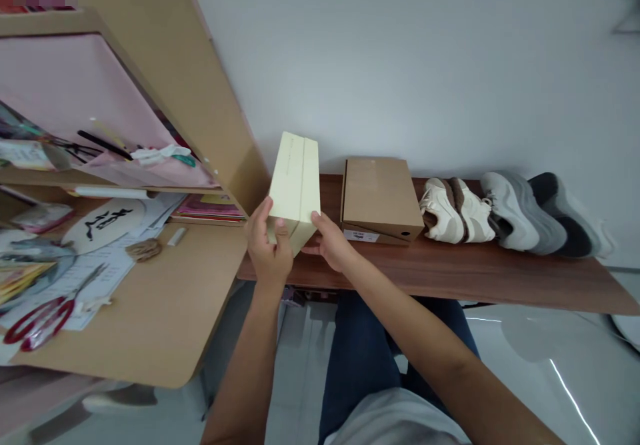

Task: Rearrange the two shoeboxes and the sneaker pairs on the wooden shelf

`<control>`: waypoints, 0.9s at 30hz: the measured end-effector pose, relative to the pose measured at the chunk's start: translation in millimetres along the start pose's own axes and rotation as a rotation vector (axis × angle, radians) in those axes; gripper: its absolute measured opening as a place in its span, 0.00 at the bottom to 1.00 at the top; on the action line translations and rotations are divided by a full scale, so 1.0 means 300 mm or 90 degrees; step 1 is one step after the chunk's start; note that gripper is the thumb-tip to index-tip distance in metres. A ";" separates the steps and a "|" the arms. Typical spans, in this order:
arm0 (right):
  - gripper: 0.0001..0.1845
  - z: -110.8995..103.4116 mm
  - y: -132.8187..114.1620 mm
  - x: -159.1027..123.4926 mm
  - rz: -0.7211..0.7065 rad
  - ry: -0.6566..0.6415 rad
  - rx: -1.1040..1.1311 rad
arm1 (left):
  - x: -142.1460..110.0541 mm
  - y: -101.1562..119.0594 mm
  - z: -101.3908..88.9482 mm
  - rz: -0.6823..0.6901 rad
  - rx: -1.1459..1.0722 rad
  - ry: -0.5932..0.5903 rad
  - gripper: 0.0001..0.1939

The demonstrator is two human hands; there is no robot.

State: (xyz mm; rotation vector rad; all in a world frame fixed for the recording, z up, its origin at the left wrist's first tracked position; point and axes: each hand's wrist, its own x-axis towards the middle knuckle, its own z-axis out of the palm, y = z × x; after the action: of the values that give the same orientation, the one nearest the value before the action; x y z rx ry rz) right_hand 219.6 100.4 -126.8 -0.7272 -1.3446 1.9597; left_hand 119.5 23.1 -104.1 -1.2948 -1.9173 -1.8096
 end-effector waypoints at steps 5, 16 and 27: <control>0.37 -0.027 0.005 0.006 0.017 0.049 0.104 | 0.023 -0.151 -0.024 -0.220 -0.067 -0.023 0.26; 0.45 -0.039 0.140 0.031 0.067 0.121 -0.055 | 0.060 -0.290 -0.027 -0.662 -0.227 0.109 0.15; 0.49 -0.058 0.142 0.068 -0.033 0.114 -0.211 | -0.006 -0.302 0.023 -0.461 -0.167 0.093 0.17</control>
State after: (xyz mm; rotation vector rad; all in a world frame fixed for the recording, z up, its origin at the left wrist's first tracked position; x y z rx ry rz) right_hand 211.1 114.6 -174.4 -0.9870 -1.5758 1.6058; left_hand 60.3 40.9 -170.9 -0.4994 -2.2994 -2.4618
